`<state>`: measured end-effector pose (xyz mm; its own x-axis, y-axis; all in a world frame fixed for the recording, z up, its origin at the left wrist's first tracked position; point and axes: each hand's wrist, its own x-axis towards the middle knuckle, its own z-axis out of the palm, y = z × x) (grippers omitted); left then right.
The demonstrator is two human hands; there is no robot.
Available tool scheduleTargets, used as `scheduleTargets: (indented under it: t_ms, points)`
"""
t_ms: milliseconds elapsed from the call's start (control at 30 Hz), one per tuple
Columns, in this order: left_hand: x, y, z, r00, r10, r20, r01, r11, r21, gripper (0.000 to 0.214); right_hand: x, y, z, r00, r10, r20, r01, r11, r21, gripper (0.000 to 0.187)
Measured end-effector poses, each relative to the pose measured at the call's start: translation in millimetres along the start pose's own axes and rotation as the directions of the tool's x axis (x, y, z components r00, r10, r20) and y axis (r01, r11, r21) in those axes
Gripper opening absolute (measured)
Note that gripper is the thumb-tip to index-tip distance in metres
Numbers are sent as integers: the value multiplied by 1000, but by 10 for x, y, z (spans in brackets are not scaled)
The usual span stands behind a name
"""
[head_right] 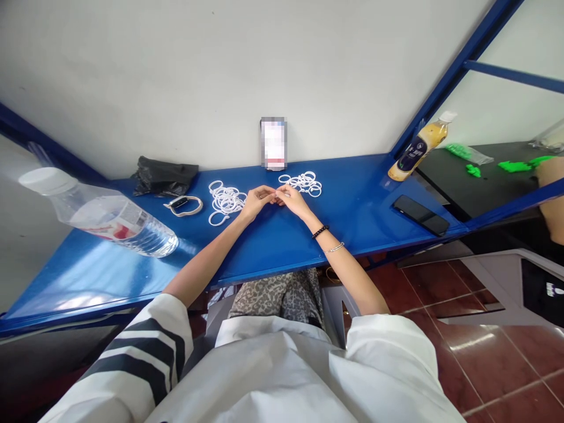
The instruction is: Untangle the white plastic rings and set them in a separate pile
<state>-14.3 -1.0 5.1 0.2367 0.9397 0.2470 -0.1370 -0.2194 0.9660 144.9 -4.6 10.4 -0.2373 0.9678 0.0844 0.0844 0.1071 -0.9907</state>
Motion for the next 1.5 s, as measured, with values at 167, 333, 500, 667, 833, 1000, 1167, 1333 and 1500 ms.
scheduleTargets:
  t_ms: [167, 333, 500, 667, 833, 1000, 1167, 1333, 1500]
  points:
    - [-1, -15, -4, 1000, -4, -13, 4, 1000, 15, 32, 8, 4, -19, 997, -68, -22, 65, 994, -90, 19]
    - [-10, -8, 4, 1000, 9, -6, -8, 998, 58, 36, 20, 29, -52, 988, -147, -48, 134, 968, -212, 18]
    - [-12, -6, 7, 1000, 25, -1, -25, 997, 79, 37, 10, 21, -52, 982, -177, -58, 155, 949, -273, 17]
    - [-17, -13, 17, 999, 51, -16, -49, 991, 123, 34, -18, -28, -57, 972, -232, -47, 199, 911, -361, 16]
    - [-19, -54, 41, 993, 105, -59, -95, 984, 153, 31, -43, -83, -62, 958, -284, -48, 232, 859, -457, 16]
    - [-36, -66, 62, 984, 159, -85, -136, 965, 225, 24, -62, -102, -59, 956, -294, -1, 254, 827, -502, 20]
    - [-52, -43, 82, 972, 219, -88, -179, 927, 329, 15, -51, -79, -77, 946, -321, 39, 299, 820, -488, 18]
    - [-58, -34, 98, 970, 222, -96, -177, 923, 342, 17, -50, -95, -85, 935, -354, 33, 325, 815, -479, 13]
    - [-77, -2, 116, 973, 203, -114, -153, 927, 342, 27, -69, -121, -49, 951, -310, -11, 282, 876, -391, 12]
